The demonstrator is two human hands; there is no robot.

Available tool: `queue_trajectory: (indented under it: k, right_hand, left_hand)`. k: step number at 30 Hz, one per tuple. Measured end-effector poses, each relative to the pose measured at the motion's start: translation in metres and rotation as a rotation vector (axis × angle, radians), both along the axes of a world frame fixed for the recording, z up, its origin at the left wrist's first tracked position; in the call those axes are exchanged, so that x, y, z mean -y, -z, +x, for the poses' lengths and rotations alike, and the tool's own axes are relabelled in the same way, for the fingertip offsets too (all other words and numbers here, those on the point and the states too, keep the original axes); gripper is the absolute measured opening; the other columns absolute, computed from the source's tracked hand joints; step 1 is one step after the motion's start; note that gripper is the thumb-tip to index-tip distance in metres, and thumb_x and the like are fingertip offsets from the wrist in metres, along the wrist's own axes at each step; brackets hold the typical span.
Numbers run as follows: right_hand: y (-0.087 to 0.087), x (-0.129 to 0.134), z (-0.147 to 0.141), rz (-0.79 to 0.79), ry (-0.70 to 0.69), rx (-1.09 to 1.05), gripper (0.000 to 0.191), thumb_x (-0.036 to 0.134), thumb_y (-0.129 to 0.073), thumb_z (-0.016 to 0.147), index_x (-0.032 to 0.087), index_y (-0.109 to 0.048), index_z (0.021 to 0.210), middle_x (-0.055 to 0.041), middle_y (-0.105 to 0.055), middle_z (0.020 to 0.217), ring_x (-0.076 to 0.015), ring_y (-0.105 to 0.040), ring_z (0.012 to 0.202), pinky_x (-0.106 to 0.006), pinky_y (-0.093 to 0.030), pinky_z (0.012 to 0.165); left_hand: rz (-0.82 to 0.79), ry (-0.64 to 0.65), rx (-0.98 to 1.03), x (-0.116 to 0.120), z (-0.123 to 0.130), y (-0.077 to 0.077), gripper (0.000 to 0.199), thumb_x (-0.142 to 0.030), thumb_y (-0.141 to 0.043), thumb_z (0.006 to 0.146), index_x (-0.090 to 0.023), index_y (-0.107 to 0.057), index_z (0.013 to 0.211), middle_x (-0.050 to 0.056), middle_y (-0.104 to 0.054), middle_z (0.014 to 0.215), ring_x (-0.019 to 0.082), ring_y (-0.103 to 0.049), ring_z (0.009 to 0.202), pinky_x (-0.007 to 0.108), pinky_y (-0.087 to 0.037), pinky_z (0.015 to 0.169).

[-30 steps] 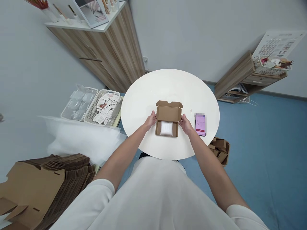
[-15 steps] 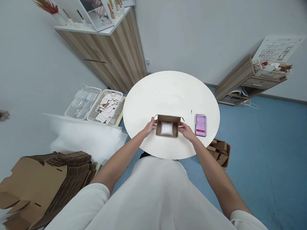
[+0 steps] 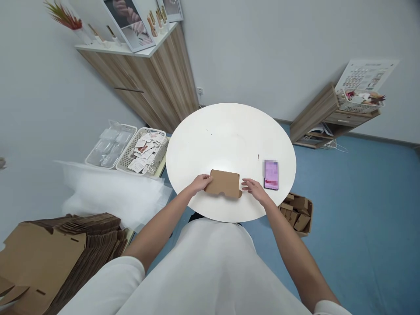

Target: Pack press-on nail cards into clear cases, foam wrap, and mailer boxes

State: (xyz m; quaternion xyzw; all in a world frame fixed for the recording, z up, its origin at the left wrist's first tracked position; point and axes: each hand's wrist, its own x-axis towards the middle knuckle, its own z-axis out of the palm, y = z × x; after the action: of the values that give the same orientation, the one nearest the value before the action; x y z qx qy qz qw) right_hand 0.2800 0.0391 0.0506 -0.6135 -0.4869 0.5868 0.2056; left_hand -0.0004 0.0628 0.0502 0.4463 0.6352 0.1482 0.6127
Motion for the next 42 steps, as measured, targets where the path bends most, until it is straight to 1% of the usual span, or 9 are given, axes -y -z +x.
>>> queue_trajectory:
  k: [4, 8, 13, 16, 21, 25, 29, 36, 42]
  right_hand:
    - [0.007, 0.013, -0.014, -0.013, 0.025, 0.144, 0.044, 0.047, -0.047, 0.076, 0.019, -0.048, 0.11, -0.006, -0.063, 0.093, -0.0174, -0.059, 0.084, -0.029, -0.042, 0.074]
    - [0.022, 0.021, -0.028, -0.006, 0.043, 0.328, 0.045, 0.044, -0.054, 0.071, 0.02, -0.044, 0.107, -0.0022, -0.062, 0.08, -0.0173, -0.058, 0.077, -0.027, -0.04, 0.066]
    - [0.033, 0.019, -0.034, -0.008, 0.064, 0.425, 0.042, 0.043, -0.051, 0.072, 0.02, -0.044, 0.106, -0.0023, -0.062, 0.08, -0.0185, -0.058, 0.078, -0.027, -0.039, 0.063]
    - [0.034, 0.021, -0.035, 0.048, 0.062, 0.419, 0.041, 0.043, -0.048, 0.074, 0.02, -0.045, 0.107, -0.0046, -0.062, 0.087, -0.0193, -0.058, 0.083, -0.029, -0.041, 0.069]
    - [0.036, 0.038, -0.03, 0.236, 0.091, 0.384, 0.045, 0.039, -0.047, 0.075, 0.017, -0.044, 0.114, -0.0114, -0.052, 0.116, -0.0217, -0.05, 0.108, -0.034, -0.039, 0.088]
    - [0.041, 0.058, -0.029, 0.319, 0.004, 0.409, 0.054, 0.031, -0.05, 0.072, 0.017, -0.039, 0.124, -0.01, -0.045, 0.126, -0.0226, -0.04, 0.119, -0.037, -0.031, 0.1]
    - [0.045, 0.066, -0.036, 0.331, -0.071, 0.365, 0.064, 0.027, -0.051, 0.07, 0.018, -0.031, 0.13, -0.0086, -0.041, 0.131, -0.0214, -0.037, 0.121, -0.036, -0.029, 0.102]
    - [0.038, 0.059, -0.038, 0.303, -0.039, 0.215, 0.073, 0.032, -0.056, 0.069, 0.025, -0.022, 0.133, -0.0069, -0.044, 0.121, -0.0216, -0.044, 0.112, -0.038, -0.036, 0.096]
    - [0.008, 0.025, -0.029, 0.273, -0.017, 0.22, 0.056, 0.044, -0.04, 0.081, 0.023, -0.029, 0.131, -0.0069, -0.047, 0.103, -0.0201, -0.047, 0.102, -0.035, -0.037, 0.091]
  left_hand:
    - [0.03, -0.035, -0.13, 0.011, 0.001, 0.014, 0.057, -0.051, -0.055, 0.071, -0.015, -0.048, 0.115, 0.012, -0.059, 0.109, 0.02, -0.059, 0.091, 0.026, -0.044, 0.069]
    - [0.107, 0.011, -0.338, 0.022, 0.003, 0.027, 0.061, -0.05, -0.054, 0.071, -0.013, -0.043, 0.118, 0.011, -0.061, 0.102, 0.022, -0.059, 0.09, 0.029, -0.043, 0.071]
    - [0.139, 0.067, -0.458, 0.027, 0.009, 0.038, 0.06, -0.053, -0.049, 0.072, -0.013, -0.044, 0.116, 0.011, -0.06, 0.099, 0.024, -0.057, 0.093, 0.031, -0.043, 0.072]
    - [0.251, 0.045, -0.501, 0.029, 0.011, 0.038, 0.053, -0.048, -0.046, 0.076, -0.013, -0.045, 0.115, 0.013, -0.055, 0.111, 0.024, -0.055, 0.098, 0.033, -0.042, 0.078]
    - [0.486, 0.064, -0.521, 0.045, 0.004, 0.034, 0.045, -0.035, -0.043, 0.078, -0.016, -0.044, 0.119, 0.012, -0.045, 0.125, 0.025, -0.041, 0.117, 0.038, -0.035, 0.093]
    - [0.543, 0.185, -0.481, 0.062, -0.004, 0.036, 0.063, -0.023, -0.049, 0.07, -0.018, -0.032, 0.13, 0.011, -0.036, 0.134, 0.027, -0.029, 0.125, 0.043, -0.027, 0.101]
    - [0.491, 0.264, -0.327, 0.068, -0.003, 0.039, 0.077, -0.016, -0.05, 0.065, -0.019, -0.02, 0.136, 0.01, -0.036, 0.135, 0.026, -0.032, 0.124, 0.043, -0.027, 0.102]
    - [0.486, 0.188, -0.167, 0.061, 0.007, 0.022, 0.08, -0.015, -0.053, 0.063, -0.021, -0.018, 0.135, 0.01, -0.039, 0.126, 0.022, -0.041, 0.114, 0.036, -0.033, 0.098]
    - [0.508, 0.192, -0.205, 0.036, 0.012, -0.002, 0.073, -0.026, -0.06, 0.065, -0.023, -0.028, 0.131, 0.007, -0.042, 0.107, 0.02, -0.047, 0.098, 0.032, -0.04, 0.087]
